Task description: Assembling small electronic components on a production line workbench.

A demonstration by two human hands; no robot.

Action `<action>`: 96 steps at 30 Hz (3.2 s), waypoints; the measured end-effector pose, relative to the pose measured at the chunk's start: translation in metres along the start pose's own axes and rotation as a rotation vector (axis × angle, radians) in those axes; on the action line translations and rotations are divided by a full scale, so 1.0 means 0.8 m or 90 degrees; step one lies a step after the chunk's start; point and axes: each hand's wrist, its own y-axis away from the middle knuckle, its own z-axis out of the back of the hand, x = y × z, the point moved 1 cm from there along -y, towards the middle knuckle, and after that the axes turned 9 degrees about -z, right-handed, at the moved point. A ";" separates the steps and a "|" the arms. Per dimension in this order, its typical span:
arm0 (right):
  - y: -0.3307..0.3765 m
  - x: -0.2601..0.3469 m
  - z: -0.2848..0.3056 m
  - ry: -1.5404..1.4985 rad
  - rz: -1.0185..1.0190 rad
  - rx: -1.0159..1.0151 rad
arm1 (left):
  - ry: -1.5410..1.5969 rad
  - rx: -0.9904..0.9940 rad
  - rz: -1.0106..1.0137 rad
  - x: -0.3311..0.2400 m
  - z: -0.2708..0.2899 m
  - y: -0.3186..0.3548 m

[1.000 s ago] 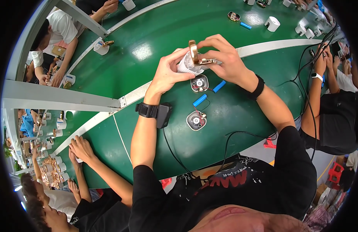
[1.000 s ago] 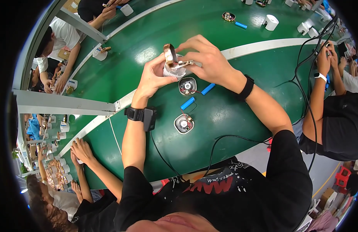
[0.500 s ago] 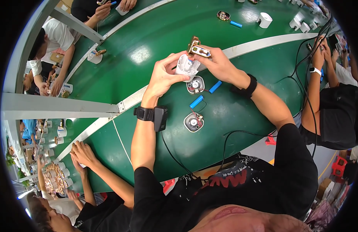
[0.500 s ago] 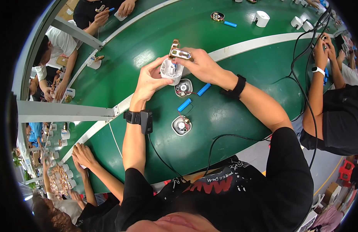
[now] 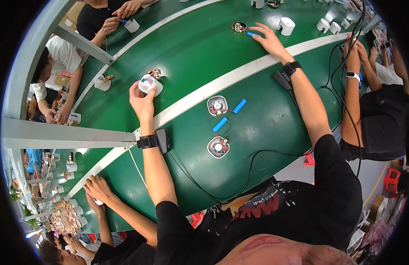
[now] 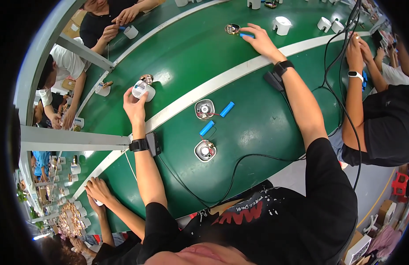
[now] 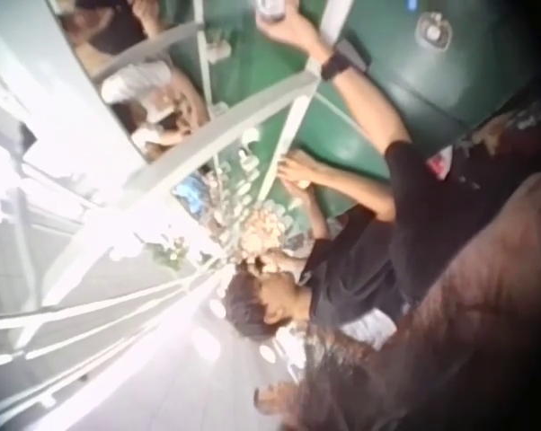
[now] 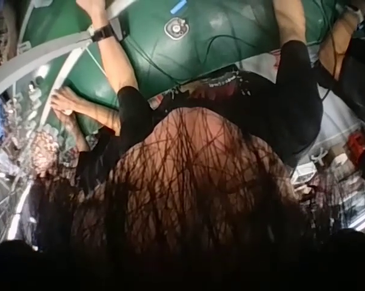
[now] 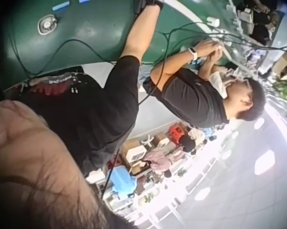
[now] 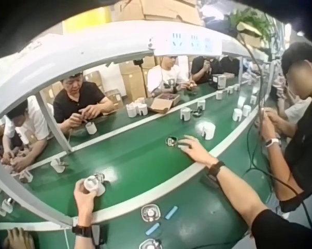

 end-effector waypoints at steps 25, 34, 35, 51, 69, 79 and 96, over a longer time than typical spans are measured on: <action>0.014 0.070 -0.008 0.141 -0.150 0.169 | -0.195 -0.230 -0.057 0.024 0.024 0.012; 0.012 0.069 0.006 0.036 -0.271 0.181 | -0.271 -0.338 -0.065 0.001 0.016 0.017; 0.009 0.065 0.007 -0.063 -0.294 0.185 | -0.272 -0.339 -0.065 0.001 0.018 0.017; -0.022 -0.047 0.006 -0.038 -0.095 -0.186 | -0.300 -0.374 -0.079 -0.004 0.018 0.020; 0.062 0.266 0.004 -0.985 -0.561 0.354 | -0.077 0.116 -0.180 -0.089 -0.109 0.059; 0.084 0.250 -0.009 -1.067 -0.718 0.363 | 0.050 0.037 -0.131 -0.090 -0.111 0.056; 0.084 0.260 0.015 -0.631 -0.136 0.156 | 0.206 0.314 -0.018 -0.059 -0.099 0.056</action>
